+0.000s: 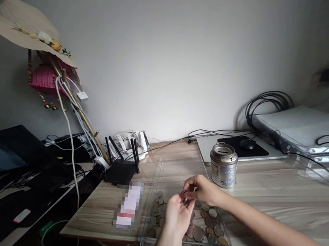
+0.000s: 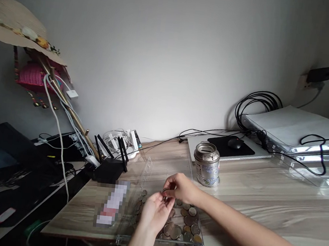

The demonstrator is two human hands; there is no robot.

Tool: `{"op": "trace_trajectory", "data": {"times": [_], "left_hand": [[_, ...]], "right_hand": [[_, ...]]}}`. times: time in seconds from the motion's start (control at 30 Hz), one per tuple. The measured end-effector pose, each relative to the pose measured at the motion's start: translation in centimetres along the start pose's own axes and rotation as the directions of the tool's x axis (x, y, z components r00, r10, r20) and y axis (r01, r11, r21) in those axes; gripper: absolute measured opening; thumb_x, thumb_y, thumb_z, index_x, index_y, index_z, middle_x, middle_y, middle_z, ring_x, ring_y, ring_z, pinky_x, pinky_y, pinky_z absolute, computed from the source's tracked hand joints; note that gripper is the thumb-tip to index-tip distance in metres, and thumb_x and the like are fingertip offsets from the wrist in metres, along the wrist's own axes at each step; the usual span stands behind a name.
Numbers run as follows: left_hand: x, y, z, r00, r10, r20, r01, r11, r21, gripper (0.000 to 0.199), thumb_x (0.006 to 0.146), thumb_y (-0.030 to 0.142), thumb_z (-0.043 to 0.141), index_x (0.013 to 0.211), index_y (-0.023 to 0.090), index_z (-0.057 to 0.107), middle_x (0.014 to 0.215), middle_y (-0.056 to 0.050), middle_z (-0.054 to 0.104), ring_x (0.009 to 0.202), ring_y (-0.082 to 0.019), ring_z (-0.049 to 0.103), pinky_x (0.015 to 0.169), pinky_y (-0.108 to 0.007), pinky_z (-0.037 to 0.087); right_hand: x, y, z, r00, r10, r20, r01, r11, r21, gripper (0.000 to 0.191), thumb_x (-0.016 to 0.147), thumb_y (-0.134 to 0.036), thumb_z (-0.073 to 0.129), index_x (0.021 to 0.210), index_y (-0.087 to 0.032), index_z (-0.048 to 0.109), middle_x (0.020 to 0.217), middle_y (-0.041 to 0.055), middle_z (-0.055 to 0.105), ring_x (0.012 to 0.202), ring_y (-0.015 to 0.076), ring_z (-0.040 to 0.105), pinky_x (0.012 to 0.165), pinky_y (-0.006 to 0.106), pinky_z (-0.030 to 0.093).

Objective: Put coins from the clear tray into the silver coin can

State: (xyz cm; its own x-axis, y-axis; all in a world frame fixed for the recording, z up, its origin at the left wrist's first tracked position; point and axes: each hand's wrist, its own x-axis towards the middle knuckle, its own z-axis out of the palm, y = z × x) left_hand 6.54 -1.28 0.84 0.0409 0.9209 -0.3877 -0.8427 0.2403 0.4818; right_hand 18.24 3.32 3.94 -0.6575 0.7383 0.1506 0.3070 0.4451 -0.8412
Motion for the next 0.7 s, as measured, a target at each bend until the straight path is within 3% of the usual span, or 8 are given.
{"op": "trace_trajectory", "data": {"times": [0.2,0.43,0.53,0.7], "left_hand": [[-0.8,-0.5,0.0,0.989,-0.011,0.144,0.021,0.998,-0.064,0.017,0.076,0.009,0.039,0.073,0.011,0.055,0.080,-0.010,0.060,0.083,-0.014,0.059,0.071,-0.023,0.049],[-0.9,-0.5,-0.4,0.993,-0.002,0.122,0.010,0.997,-0.070,0.019,0.081,0.018,0.038,0.074,0.012,0.055,0.077,-0.008,0.060,0.074,-0.011,0.059,0.073,-0.024,0.049],[-1.1,-0.5,-0.4,0.991,-0.021,0.136,0.026,0.999,-0.032,0.020,0.082,0.020,0.038,0.076,0.012,0.056,0.083,-0.009,0.061,0.080,-0.012,0.059,0.076,-0.026,0.049],[-1.3,-0.5,-0.3,0.989,-0.014,0.145,0.016,1.000,-0.012,0.019,0.080,0.021,0.041,0.078,0.011,0.057,0.087,-0.011,0.061,0.087,-0.014,0.059,0.080,-0.028,0.048]], "right_hand": [[-0.4,-0.8,1.0,0.977,-0.201,-0.066,0.167,0.924,-0.343,0.021,0.076,-0.026,0.048,0.076,-0.016,0.067,0.073,0.0053,0.064,0.073,0.0154,0.055,0.065,0.024,0.039],[-0.8,-0.9,0.6,0.988,-0.154,0.001,0.132,0.845,-0.518,0.016,0.065,-0.021,0.057,0.080,-0.019,0.064,0.071,0.0023,0.060,0.069,0.0144,0.051,0.059,0.022,0.034],[-0.6,-0.6,0.7,0.991,-0.126,-0.053,0.082,0.855,-0.511,0.010,0.064,-0.020,0.059,0.073,-0.017,0.061,0.068,0.0018,0.058,0.068,0.0136,0.050,0.057,0.022,0.033],[-0.3,-0.4,0.5,0.993,-0.109,-0.050,0.087,0.943,-0.322,0.018,0.071,-0.031,0.056,0.071,-0.015,0.062,0.071,0.0030,0.059,0.064,0.0115,0.051,0.057,0.021,0.037]]}}
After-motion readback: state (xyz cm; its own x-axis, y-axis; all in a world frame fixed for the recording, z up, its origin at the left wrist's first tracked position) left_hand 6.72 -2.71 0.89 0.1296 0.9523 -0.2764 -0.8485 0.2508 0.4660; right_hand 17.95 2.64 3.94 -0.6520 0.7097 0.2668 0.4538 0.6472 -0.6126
